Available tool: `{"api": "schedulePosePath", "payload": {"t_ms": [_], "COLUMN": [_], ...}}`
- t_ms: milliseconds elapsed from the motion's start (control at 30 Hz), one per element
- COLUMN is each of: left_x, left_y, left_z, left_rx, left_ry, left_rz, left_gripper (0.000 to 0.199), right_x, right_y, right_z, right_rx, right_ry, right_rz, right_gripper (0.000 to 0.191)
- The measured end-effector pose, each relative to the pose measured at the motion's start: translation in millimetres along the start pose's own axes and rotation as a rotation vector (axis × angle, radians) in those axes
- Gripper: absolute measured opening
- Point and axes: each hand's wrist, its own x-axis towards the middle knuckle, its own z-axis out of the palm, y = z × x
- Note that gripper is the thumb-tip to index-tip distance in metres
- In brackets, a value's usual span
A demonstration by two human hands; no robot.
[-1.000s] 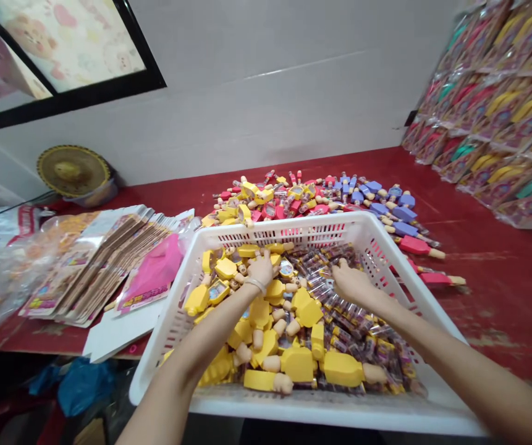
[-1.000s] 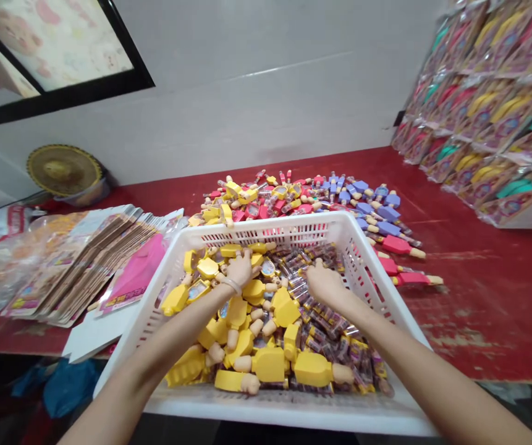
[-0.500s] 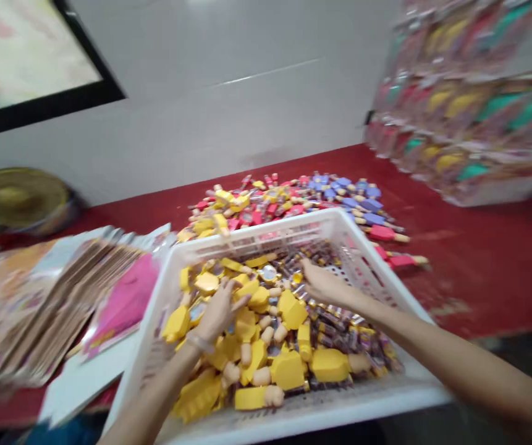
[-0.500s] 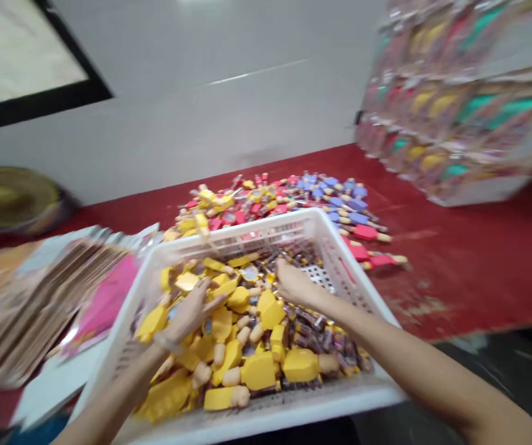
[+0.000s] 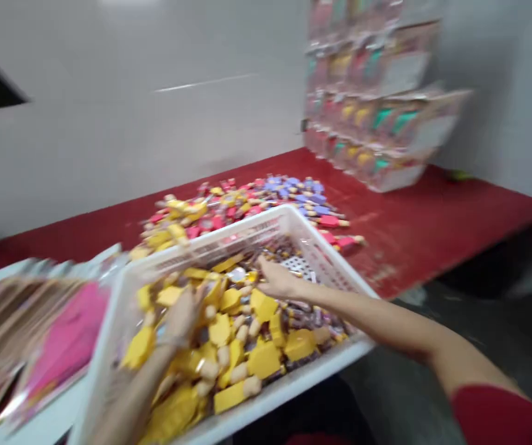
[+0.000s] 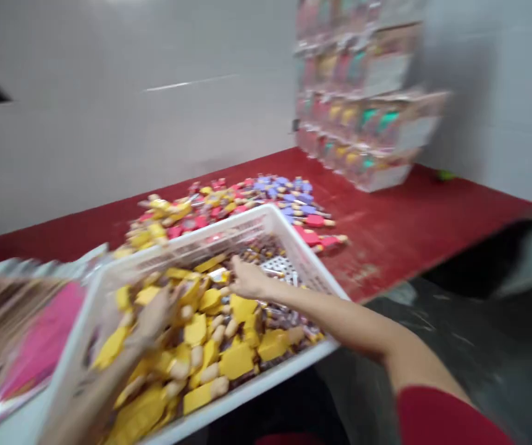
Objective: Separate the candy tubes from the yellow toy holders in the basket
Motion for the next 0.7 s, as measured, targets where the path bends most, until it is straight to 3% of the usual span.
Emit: {"api": "schedulePosePath", "payload": {"t_ms": [67, 133, 233, 567, 700], "left_x": [15.7, 25.8, 24.8, -6.6, -9.2], "left_y": [7.7, 2.3, -3.2, 9.1, 7.8], "left_z": [6.5, 13.2, 20.5, 28.1, 30.8], "left_rx": [-0.032, -0.078, -0.123, -0.159, -0.192], "left_ry": [-0.055, -0.099, -0.131, -0.08, -0.103], "left_rz": [-0.114, -0.199, -0.224, 0.154, 0.217], "left_gripper": [0.045, 0.049, 0.062, 0.093, 0.079], "right_x": [-2.8, 1.5, 4.7, 3.0, 4.5], "right_y": [13.6, 22.2, 26.9, 26.9, 29.1], "right_z": [5.8, 14.5, 25.5, 26.6, 28.4], "right_rx": [-0.022, -0.044, -0.057, -0.106, -0.103], "right_ry": [-0.011, -0.031, -0.043, -0.109, -0.143], "right_rz": [-0.037, -0.065, -0.082, -0.149, -0.171], "right_gripper": [0.022, 0.019, 0.017, 0.013, 0.011]}}
